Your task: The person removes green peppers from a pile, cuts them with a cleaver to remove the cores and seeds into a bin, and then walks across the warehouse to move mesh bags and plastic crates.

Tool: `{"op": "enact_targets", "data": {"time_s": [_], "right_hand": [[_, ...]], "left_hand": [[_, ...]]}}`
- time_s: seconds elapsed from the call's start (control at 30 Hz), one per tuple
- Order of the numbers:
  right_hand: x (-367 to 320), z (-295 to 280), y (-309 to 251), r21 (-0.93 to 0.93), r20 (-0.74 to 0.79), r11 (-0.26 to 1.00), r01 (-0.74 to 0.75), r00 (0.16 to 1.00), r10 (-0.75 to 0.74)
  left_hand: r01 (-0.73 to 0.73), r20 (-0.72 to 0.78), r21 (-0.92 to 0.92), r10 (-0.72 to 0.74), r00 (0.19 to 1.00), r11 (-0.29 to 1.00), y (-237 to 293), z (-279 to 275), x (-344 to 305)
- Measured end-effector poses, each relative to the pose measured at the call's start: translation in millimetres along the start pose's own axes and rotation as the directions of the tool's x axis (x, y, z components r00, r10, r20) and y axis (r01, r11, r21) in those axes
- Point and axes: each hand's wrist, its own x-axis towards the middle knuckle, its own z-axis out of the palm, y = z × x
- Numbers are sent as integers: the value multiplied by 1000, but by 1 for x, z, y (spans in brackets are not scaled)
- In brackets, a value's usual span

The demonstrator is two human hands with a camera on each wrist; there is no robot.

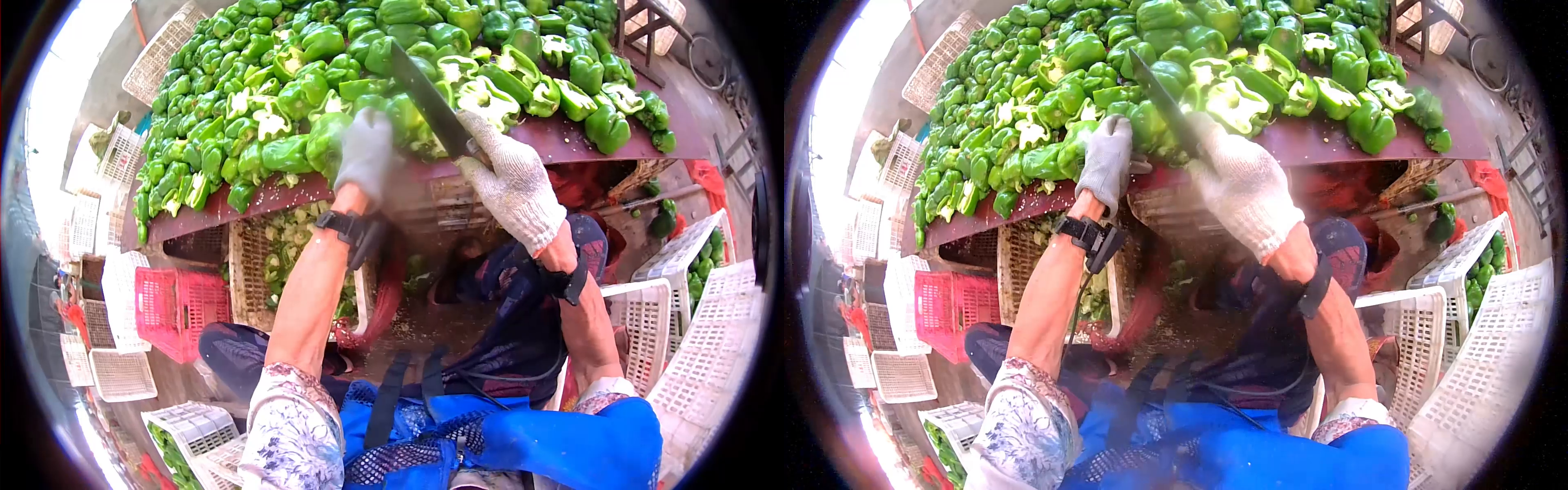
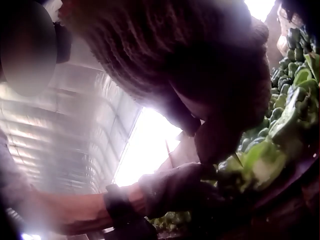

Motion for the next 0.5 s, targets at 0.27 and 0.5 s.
{"op": "enact_targets", "data": {"time_s": [0.27,0.5], "right_hand": [[11,49,-8,-248,245,964,-97,956,159],[25,54,18,-267,288,944,193,951,-113]], "left_hand": [[-150,-110,239,181,977,959,-2,-2,-19],[-172,-453,382,347,821,908,-1,-27,-89]]}}
